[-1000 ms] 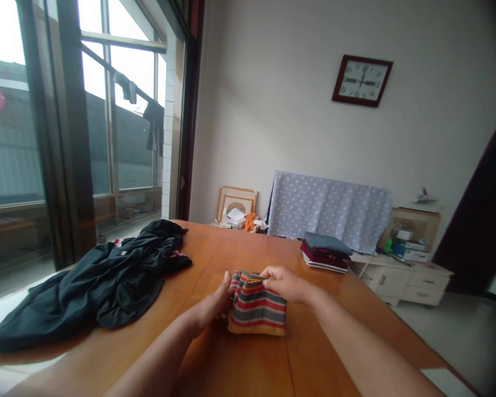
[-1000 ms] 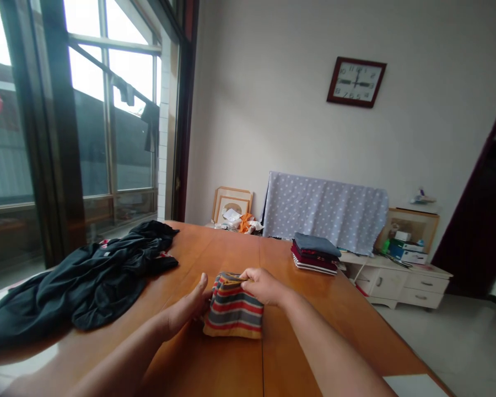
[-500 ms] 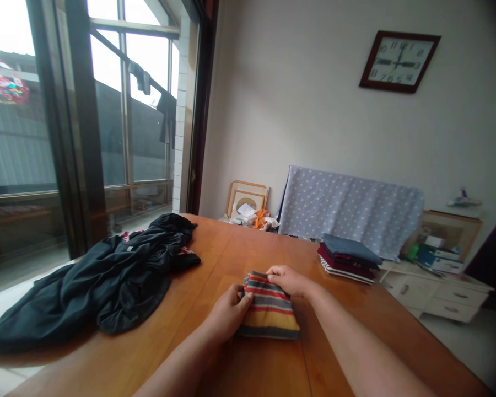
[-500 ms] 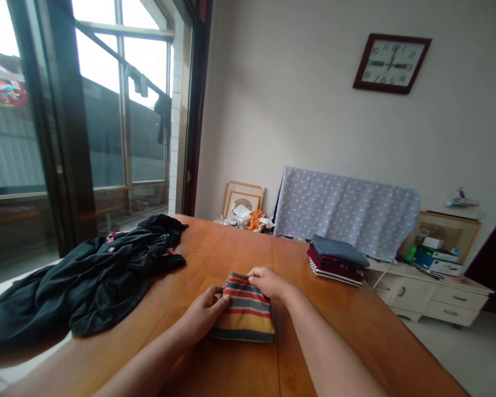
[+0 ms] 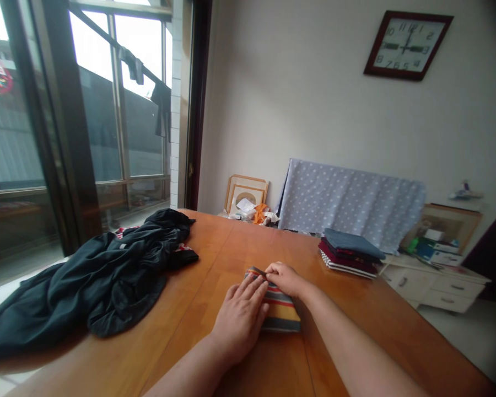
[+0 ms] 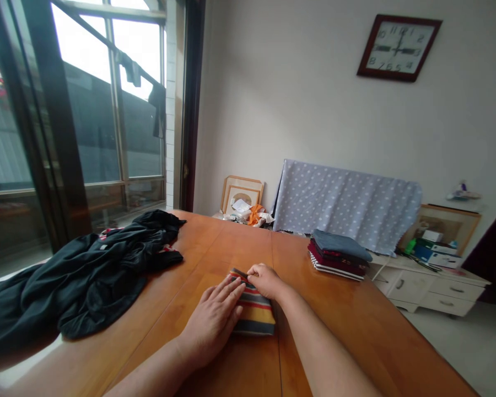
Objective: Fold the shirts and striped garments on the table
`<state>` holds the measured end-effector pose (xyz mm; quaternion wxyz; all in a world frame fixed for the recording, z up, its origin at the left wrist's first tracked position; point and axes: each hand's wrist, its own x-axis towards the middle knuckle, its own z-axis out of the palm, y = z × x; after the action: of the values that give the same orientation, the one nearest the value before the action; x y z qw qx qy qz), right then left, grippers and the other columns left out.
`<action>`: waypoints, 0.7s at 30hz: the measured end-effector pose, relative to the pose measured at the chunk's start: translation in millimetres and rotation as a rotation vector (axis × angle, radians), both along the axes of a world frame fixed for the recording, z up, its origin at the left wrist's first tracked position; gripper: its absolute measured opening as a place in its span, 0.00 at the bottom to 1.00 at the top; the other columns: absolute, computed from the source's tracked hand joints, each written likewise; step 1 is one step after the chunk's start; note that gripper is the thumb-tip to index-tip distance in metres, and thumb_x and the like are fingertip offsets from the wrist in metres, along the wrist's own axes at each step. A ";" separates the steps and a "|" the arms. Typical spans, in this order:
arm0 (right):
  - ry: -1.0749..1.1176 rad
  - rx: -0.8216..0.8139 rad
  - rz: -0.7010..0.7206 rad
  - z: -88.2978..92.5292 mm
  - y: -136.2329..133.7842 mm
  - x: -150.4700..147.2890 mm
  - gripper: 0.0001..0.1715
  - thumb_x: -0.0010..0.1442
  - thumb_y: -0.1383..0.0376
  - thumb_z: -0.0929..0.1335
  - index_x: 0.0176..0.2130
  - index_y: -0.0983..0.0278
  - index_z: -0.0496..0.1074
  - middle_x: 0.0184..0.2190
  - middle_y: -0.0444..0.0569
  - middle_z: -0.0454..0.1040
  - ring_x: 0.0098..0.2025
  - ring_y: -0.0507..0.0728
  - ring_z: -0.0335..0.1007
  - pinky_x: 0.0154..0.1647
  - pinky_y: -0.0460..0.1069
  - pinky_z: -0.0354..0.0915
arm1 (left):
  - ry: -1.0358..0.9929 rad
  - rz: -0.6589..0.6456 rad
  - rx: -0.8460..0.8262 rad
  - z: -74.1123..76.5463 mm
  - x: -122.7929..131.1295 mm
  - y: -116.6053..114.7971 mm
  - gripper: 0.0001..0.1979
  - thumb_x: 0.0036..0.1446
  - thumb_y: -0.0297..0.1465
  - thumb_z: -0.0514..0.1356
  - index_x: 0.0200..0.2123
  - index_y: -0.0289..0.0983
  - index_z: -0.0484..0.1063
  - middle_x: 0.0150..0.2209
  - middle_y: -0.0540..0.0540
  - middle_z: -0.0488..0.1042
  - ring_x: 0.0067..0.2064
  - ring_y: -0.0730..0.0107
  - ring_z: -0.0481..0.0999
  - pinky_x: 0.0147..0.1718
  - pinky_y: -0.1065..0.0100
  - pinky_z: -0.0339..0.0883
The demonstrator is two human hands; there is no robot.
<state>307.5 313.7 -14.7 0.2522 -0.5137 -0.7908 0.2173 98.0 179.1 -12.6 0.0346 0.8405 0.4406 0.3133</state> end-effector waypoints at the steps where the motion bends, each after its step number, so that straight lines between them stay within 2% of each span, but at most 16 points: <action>1: 0.003 -0.016 -0.004 -2.7 -0.3 0.3 0.09 0.56 0.64 0.68 0.36 0.64 0.77 0.38 0.48 0.78 0.40 0.55 0.72 0.44 0.48 0.65 | 0.035 0.001 -0.032 -2.0 1.1 0.5 0.25 0.71 0.41 0.48 0.67 0.45 0.61 0.68 0.42 0.62 0.70 0.53 0.56 0.64 0.45 0.55; 3: 0.026 -0.046 -0.022 -7.8 -1.1 0.4 0.11 0.56 0.63 0.68 0.40 0.63 0.77 0.40 0.48 0.79 0.42 0.56 0.73 0.44 0.48 0.66 | 0.084 0.019 -0.112 -5.7 2.2 2.1 0.26 0.70 0.42 0.48 0.67 0.44 0.61 0.68 0.41 0.62 0.71 0.50 0.55 0.65 0.40 0.52; 7: 0.108 -0.155 -0.065 -8.5 -1.9 -0.5 0.24 0.55 0.63 0.70 0.52 0.63 0.73 0.50 0.52 0.77 0.48 0.57 0.73 0.46 0.48 0.66 | 0.126 0.032 -0.199 -6.8 1.1 5.2 0.27 0.70 0.45 0.46 0.67 0.45 0.61 0.70 0.43 0.59 0.72 0.49 0.52 0.65 0.34 0.45; 8: 0.110 -0.198 -0.067 -6.3 -2.4 -0.4 0.23 0.54 0.63 0.70 0.50 0.64 0.74 0.48 0.52 0.78 0.46 0.57 0.73 0.44 0.47 0.65 | 0.132 0.030 -0.201 -6.1 0.0 6.1 0.27 0.70 0.45 0.46 0.67 0.45 0.61 0.70 0.43 0.59 0.72 0.49 0.51 0.65 0.33 0.44; 10: 0.092 -0.291 -0.060 -0.2 -5.0 1.3 0.14 0.53 0.63 0.70 0.40 0.65 0.76 0.37 0.48 0.79 0.37 0.55 0.73 0.35 0.45 0.64 | 0.138 0.017 -0.187 -5.1 -3.6 8.5 0.26 0.71 0.45 0.45 0.68 0.48 0.60 0.70 0.45 0.58 0.73 0.51 0.50 0.66 0.34 0.43; 12: 0.075 -0.362 -0.065 6.1 -11.7 6.1 0.07 0.51 0.63 0.69 0.28 0.65 0.73 0.24 0.43 0.74 0.26 0.51 0.66 0.26 0.44 0.58 | 0.129 0.015 -0.145 -5.4 -8.9 11.8 0.24 0.71 0.43 0.46 0.67 0.50 0.60 0.70 0.47 0.58 0.73 0.52 0.49 0.66 0.35 0.43; 14: 0.072 -0.405 -0.105 11.0 -23.9 14.4 0.09 0.50 0.63 0.69 0.22 0.64 0.69 0.17 0.40 0.67 0.19 0.49 0.58 0.20 0.45 0.51 | 0.100 0.039 -0.090 -7.0 -14.0 15.6 0.24 0.71 0.42 0.47 0.67 0.51 0.61 0.70 0.46 0.58 0.73 0.52 0.50 0.66 0.36 0.45; 17: 0.088 -0.434 -0.182 14.7 -50.9 30.4 0.12 0.49 0.63 0.68 0.20 0.62 0.63 0.13 0.38 0.60 0.16 0.48 0.52 0.18 0.45 0.45 | 0.040 0.060 -0.040 -9.6 -16.6 19.3 0.23 0.71 0.41 0.49 0.65 0.48 0.64 0.68 0.43 0.62 0.72 0.52 0.53 0.66 0.39 0.48; 21: 0.126 -0.458 -0.260 14.7 -87.1 47.9 0.11 0.51 0.62 0.67 0.22 0.61 0.63 0.13 0.39 0.61 0.16 0.49 0.56 0.17 0.45 0.48 | -0.061 -0.027 -0.031 -8.7 -7.1 16.8 0.23 0.72 0.40 0.46 0.63 0.41 0.68 0.66 0.41 0.66 0.70 0.59 0.58 0.67 0.49 0.53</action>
<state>355.4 226.6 0.1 0.2038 -0.6401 -0.6311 0.3879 90.9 195.9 -21.3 0.0654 0.8357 0.4329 0.3315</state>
